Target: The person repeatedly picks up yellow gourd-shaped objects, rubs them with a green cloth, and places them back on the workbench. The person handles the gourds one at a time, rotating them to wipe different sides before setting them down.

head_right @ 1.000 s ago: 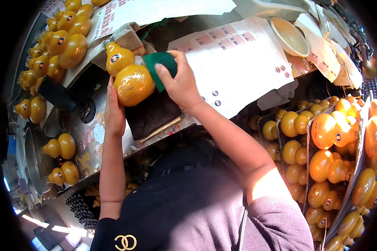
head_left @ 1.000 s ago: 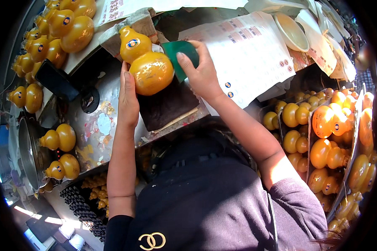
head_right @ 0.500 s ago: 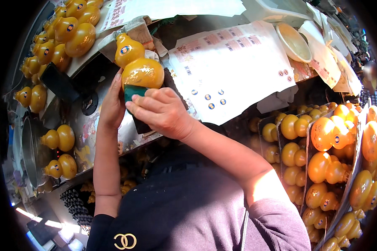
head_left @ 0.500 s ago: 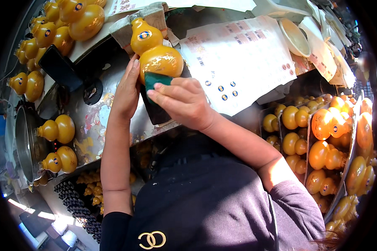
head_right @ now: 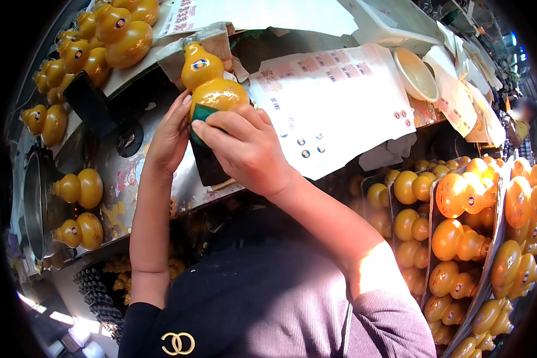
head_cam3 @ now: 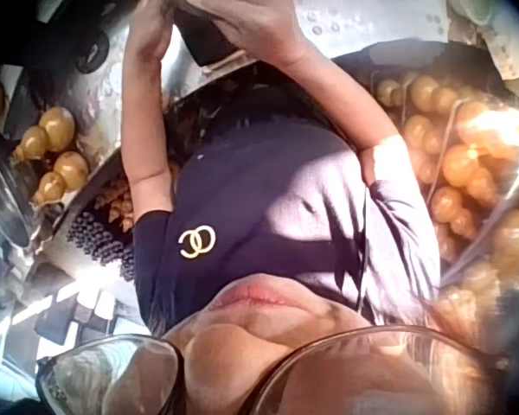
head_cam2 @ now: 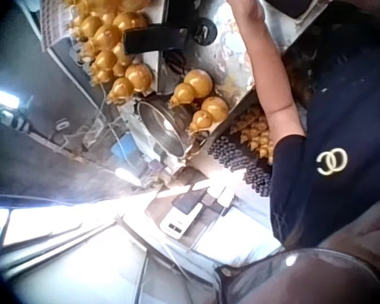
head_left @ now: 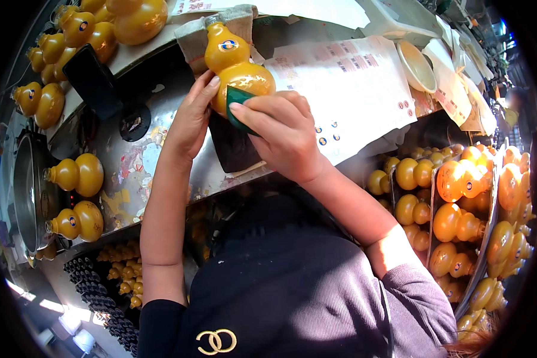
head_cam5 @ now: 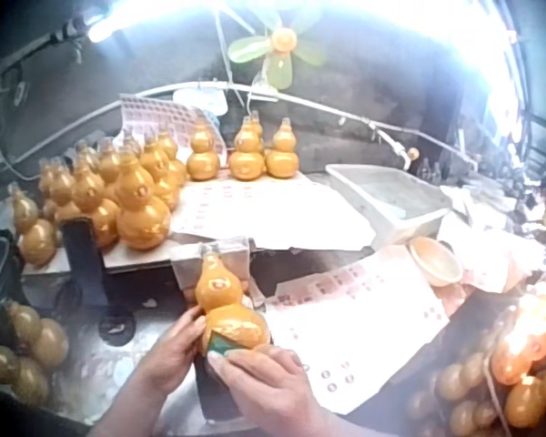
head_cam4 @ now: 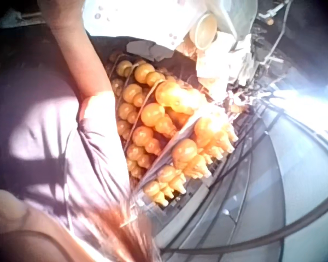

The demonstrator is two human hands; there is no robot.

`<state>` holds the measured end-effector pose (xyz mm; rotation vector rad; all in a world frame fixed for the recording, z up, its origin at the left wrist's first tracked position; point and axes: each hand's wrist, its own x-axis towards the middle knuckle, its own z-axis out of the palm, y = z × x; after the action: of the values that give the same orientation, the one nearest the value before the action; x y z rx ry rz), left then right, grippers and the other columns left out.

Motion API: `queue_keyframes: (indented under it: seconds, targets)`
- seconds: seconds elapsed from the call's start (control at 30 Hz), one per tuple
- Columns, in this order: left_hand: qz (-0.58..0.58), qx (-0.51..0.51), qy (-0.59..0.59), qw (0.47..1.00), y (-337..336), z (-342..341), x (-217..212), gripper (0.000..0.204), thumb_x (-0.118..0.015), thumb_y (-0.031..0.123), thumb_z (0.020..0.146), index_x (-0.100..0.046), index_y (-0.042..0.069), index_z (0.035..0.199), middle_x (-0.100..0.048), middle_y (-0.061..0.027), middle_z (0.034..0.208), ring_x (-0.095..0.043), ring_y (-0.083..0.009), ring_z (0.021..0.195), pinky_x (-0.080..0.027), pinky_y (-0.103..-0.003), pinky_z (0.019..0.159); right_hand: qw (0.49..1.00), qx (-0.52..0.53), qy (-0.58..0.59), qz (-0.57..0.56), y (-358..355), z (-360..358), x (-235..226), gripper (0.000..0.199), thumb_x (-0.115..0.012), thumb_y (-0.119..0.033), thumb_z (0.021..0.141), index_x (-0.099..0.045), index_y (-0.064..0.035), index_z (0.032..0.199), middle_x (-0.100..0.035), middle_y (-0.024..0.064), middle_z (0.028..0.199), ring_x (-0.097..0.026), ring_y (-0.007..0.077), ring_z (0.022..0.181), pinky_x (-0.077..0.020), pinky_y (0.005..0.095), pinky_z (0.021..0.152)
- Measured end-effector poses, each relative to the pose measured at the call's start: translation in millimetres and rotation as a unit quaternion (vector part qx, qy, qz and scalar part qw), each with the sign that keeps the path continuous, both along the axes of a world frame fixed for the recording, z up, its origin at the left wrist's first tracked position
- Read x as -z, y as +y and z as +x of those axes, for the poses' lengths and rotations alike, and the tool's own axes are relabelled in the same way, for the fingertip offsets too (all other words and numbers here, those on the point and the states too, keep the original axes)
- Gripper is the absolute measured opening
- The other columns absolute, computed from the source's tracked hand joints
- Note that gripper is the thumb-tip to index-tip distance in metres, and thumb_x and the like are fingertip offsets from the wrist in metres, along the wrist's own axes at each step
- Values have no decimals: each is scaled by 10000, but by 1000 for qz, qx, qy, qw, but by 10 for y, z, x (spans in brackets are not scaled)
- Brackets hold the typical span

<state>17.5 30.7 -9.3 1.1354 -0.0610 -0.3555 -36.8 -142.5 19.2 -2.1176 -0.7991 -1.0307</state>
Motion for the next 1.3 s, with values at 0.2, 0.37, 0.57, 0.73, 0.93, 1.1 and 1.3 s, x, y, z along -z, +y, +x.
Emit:
queue_keyframes:
  seconds: [0.2,0.37,0.57,0.73,0.93,1.1,1.3]
  targets:
    - [-50,4,51,997,26,64,-9,490,-550,211,956,-395,13,1377,-544,-81,1256,-509,-159,1183,-381,-293,1028,985,-35,127,-109,284,-87,-24,293,-676,23,645,-678,-66,924,-572,44,827,-558,231,766,-451,340,696]
    - [-39,-23,24,999,28,3,-12,500,-479,300,996,-372,27,1400,-518,-70,1300,-477,-141,1221,-364,-290,1035,958,-121,255,52,42,-1,-132,257,-649,-40,757,-646,-51,1013,-611,115,953,-596,270,907,-473,344,823]
    - [14,-31,-46,998,-114,-138,14,704,-579,363,945,-264,8,1465,-382,-101,1442,-332,-183,1352,-221,-305,1126,918,-135,362,87,-419,736,-334,312,-659,-159,855,-594,-10,1122,-651,131,1005,-629,212,937,-487,310,852]
    - [13,-20,-45,999,-98,-128,-36,688,-581,325,948,-257,4,1464,-391,-94,1430,-345,-176,1341,-228,-300,1124,907,-148,393,9,-480,908,-439,353,-658,-223,892,-573,-21,1169,-635,102,1063,-592,160,1003,-467,286,902]
    - [-2,-34,-39,999,-97,-146,35,638,-545,278,971,-250,-1,1464,-388,-93,1429,-348,-166,1336,-241,-304,1120,907,-184,380,-7,-425,921,-485,350,-659,-226,884,-571,-25,1158,-634,114,1030,-598,177,986,-466,292,894]
    - [-13,-32,-22,999,-141,-173,-43,636,-537,262,975,-236,-4,1467,-414,-100,1411,-374,-168,1321,-249,-309,1119,915,-159,365,-66,-437,1069,-417,340,-664,-195,866,-579,-18,1144,-641,126,1006,-608,187,929,-477,302,861]
    - [23,-49,-22,998,-166,-158,-118,640,-567,273,951,-272,-15,1440,-461,-108,1354,-425,-180,1271,-284,-312,1092,937,-148,313,-46,-364,1093,-410,332,-666,-188,861,-582,-4,1124,-653,125,978,-619,198,887,-494,313,826]
